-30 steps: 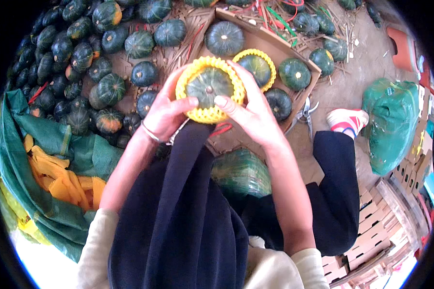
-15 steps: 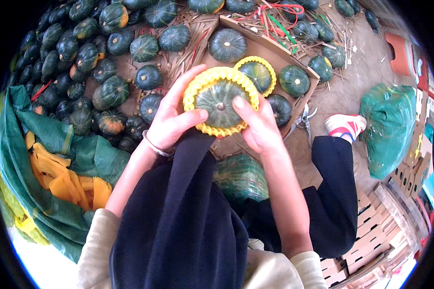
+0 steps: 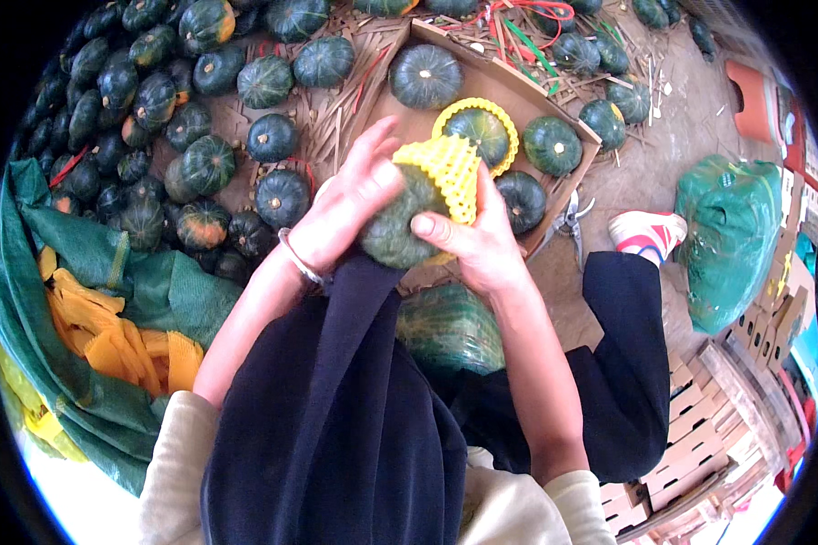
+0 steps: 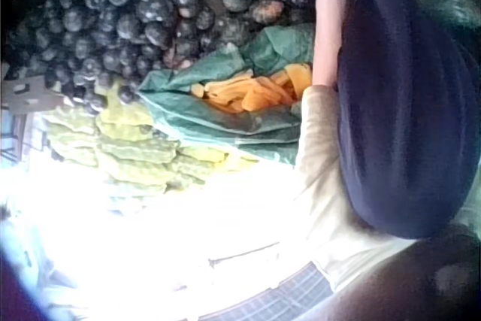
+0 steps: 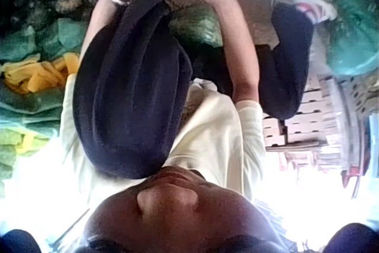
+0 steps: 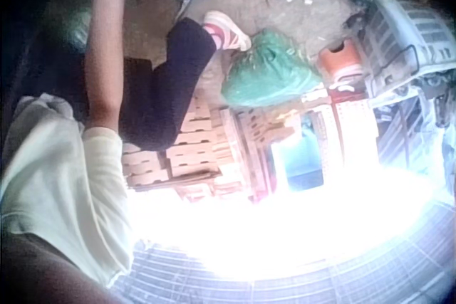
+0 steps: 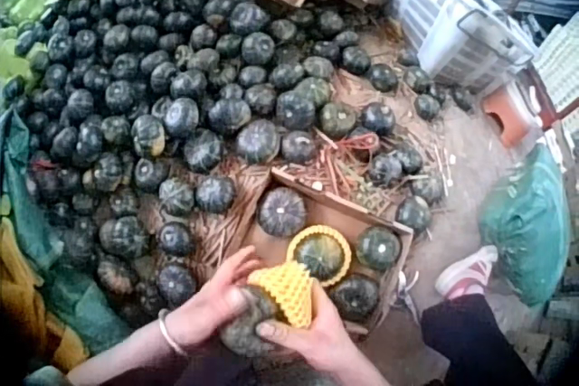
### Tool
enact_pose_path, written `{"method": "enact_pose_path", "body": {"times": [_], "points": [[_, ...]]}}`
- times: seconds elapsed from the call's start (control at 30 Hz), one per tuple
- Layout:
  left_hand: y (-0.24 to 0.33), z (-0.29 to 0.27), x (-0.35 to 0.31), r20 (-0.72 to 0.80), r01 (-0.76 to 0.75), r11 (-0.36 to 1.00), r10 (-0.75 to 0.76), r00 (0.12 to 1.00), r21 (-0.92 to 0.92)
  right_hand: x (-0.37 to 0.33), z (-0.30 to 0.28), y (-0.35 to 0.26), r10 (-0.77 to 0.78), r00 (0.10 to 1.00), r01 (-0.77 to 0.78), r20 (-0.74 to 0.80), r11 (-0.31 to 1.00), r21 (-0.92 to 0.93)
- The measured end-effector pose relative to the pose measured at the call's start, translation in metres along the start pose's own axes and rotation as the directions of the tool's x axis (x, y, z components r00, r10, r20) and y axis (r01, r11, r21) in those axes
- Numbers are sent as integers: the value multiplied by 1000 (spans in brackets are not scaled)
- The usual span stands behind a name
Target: The person sits on the floor and uses pruning shears to trim the stems of small green pumpkins. They then wrap each pumpkin in a yellow foam net and place it into a cardboard box. The process is repeated for multiple pumpkins until the box is filled.
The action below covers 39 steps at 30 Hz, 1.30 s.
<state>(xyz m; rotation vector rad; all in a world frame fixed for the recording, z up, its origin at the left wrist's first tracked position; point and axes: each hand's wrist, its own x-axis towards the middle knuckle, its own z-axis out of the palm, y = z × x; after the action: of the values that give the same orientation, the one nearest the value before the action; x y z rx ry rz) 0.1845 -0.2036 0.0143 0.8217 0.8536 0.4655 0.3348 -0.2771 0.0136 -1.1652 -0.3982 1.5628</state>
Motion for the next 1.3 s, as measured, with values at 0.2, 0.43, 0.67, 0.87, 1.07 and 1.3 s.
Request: {"method": "enact_pose_path", "body": {"times": [0.2, 0.43, 0.67, 0.87, 1.07, 1.3], "points": [[-2, -23, 15, -248, -131, 991, 127, 960, -2, -6, 2, -5, -186, 977, 140, -109, 932, -333], [6, -17, 5, 161, -292, 802, 244, 956, 522, -1, 6, 1, -214, 939, 182, -269, 973, -139], [-10, -14, 11, 5, 62, 972, -63, 998, -227, -4, -3, 2, -92, 970, 101, -224, 994, 31], [11, -14, 1, 127, 141, 976, -121, 985, -168, -8, 0, -3, -214, 960, 207, -180, 977, -54], [8, -31, 1, 86, 216, 961, -233, 969, 172, -13, -5, 0, -188, 980, 181, -59, 978, -108], [-4, -40, -3, 2, 213, 941, -220, 975, -263, -5, -14, 1, -200, 978, 200, -55, 980, -6]]}}
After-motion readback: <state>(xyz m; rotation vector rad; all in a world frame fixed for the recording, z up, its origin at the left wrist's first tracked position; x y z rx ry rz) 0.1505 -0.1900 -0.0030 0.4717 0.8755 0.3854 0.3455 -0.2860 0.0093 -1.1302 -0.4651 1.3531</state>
